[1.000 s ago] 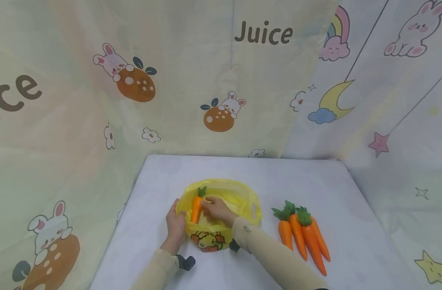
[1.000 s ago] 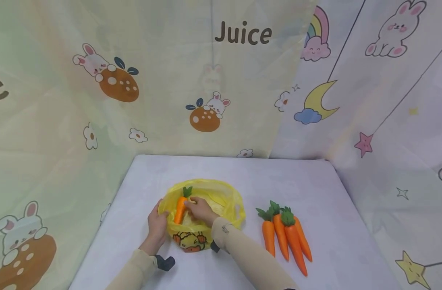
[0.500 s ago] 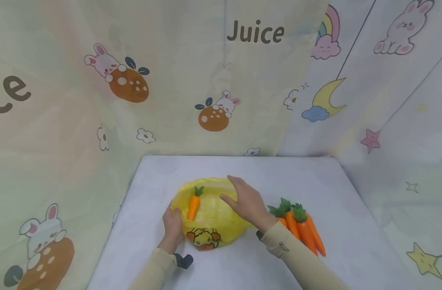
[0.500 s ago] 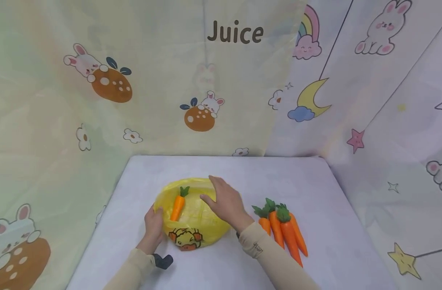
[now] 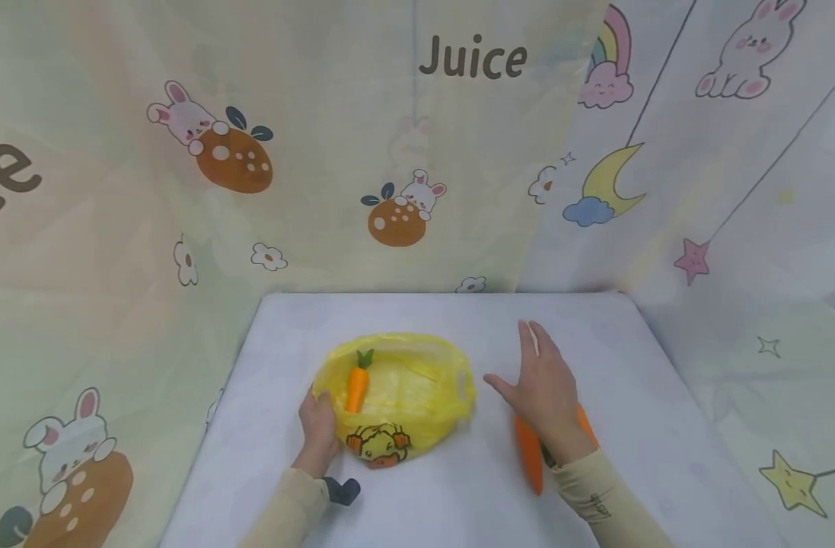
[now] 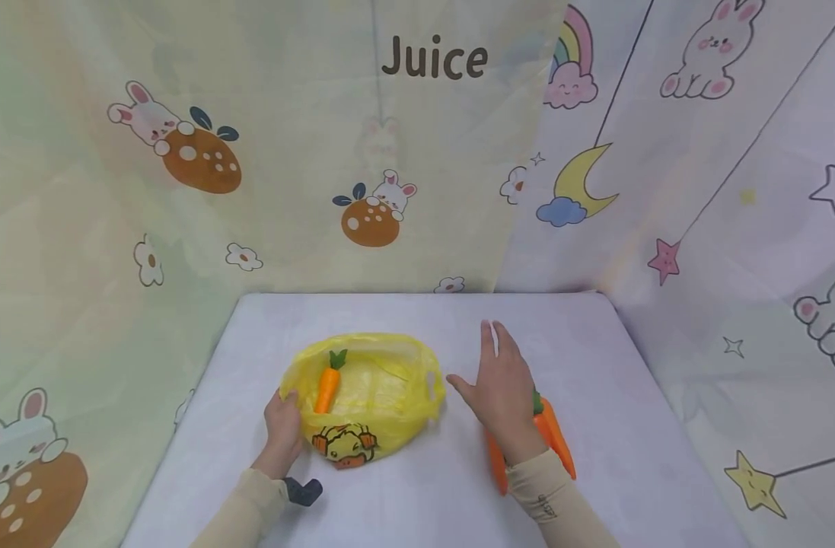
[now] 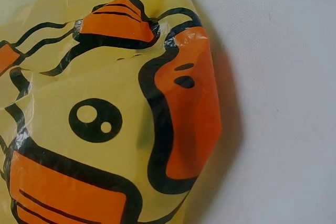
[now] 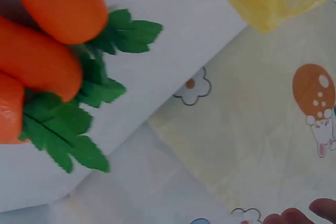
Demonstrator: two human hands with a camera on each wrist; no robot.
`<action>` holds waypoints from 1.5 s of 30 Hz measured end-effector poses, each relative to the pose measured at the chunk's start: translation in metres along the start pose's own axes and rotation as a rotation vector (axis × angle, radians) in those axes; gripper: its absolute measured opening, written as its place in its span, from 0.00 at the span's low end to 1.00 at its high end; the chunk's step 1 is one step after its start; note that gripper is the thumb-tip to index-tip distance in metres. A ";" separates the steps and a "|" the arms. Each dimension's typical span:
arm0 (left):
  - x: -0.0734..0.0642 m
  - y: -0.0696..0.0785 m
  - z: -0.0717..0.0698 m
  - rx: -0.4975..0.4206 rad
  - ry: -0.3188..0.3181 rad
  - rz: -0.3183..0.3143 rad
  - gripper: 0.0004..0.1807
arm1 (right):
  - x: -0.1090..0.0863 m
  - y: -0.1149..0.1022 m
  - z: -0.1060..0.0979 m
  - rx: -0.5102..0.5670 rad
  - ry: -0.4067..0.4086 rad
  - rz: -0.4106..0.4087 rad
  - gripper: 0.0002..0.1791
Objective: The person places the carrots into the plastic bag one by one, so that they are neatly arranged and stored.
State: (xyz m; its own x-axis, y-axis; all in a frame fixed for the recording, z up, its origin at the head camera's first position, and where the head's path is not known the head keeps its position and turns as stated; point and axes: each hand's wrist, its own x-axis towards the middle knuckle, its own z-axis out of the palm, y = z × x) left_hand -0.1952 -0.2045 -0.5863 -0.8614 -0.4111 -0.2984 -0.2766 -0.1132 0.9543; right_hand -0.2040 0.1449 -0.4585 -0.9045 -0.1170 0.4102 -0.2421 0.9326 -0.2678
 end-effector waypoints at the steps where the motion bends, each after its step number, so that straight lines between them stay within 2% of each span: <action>1: 0.000 0.001 -0.001 -0.005 0.001 0.000 0.29 | -0.004 0.005 0.001 0.006 -0.018 0.019 0.60; 9: -0.001 0.003 -0.002 -0.020 -0.021 -0.008 0.29 | -0.033 0.027 0.006 0.018 -0.261 0.204 0.60; 14: -0.001 0.001 -0.002 -0.006 -0.034 -0.003 0.30 | -0.048 0.036 0.015 0.004 -0.378 0.241 0.55; 18: -0.001 0.001 -0.003 0.011 -0.036 -0.006 0.30 | -0.054 0.041 0.021 0.013 -0.432 0.272 0.37; 21: -0.002 0.001 -0.004 0.008 -0.034 -0.005 0.30 | -0.056 0.042 0.026 0.027 -0.462 0.303 0.28; 26: -0.002 0.001 -0.004 -0.007 -0.030 -0.002 0.30 | -0.059 0.042 0.034 0.014 -0.509 0.351 0.32; 29: -0.002 0.001 -0.004 -0.010 -0.031 -0.006 0.30 | -0.063 0.043 0.039 -0.009 -0.520 0.332 0.32; 33: -0.001 -0.001 -0.004 -0.013 -0.039 -0.014 0.30 | -0.067 0.045 0.043 -0.034 -0.500 0.267 0.30; 41: -0.002 -0.002 -0.005 -0.011 -0.041 -0.021 0.30 | -0.071 0.045 0.060 -0.123 -0.496 0.197 0.20; 45: -0.002 -0.003 -0.005 -0.008 -0.041 -0.023 0.31 | -0.072 0.043 0.071 -0.059 -0.517 0.223 0.13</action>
State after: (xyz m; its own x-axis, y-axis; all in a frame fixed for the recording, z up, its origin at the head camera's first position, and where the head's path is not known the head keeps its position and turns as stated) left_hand -0.1905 -0.2077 -0.5888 -0.8717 -0.3711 -0.3201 -0.2929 -0.1293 0.9474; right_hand -0.1739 0.1693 -0.5620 -0.9894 -0.0530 -0.1354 -0.0185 0.9695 -0.2442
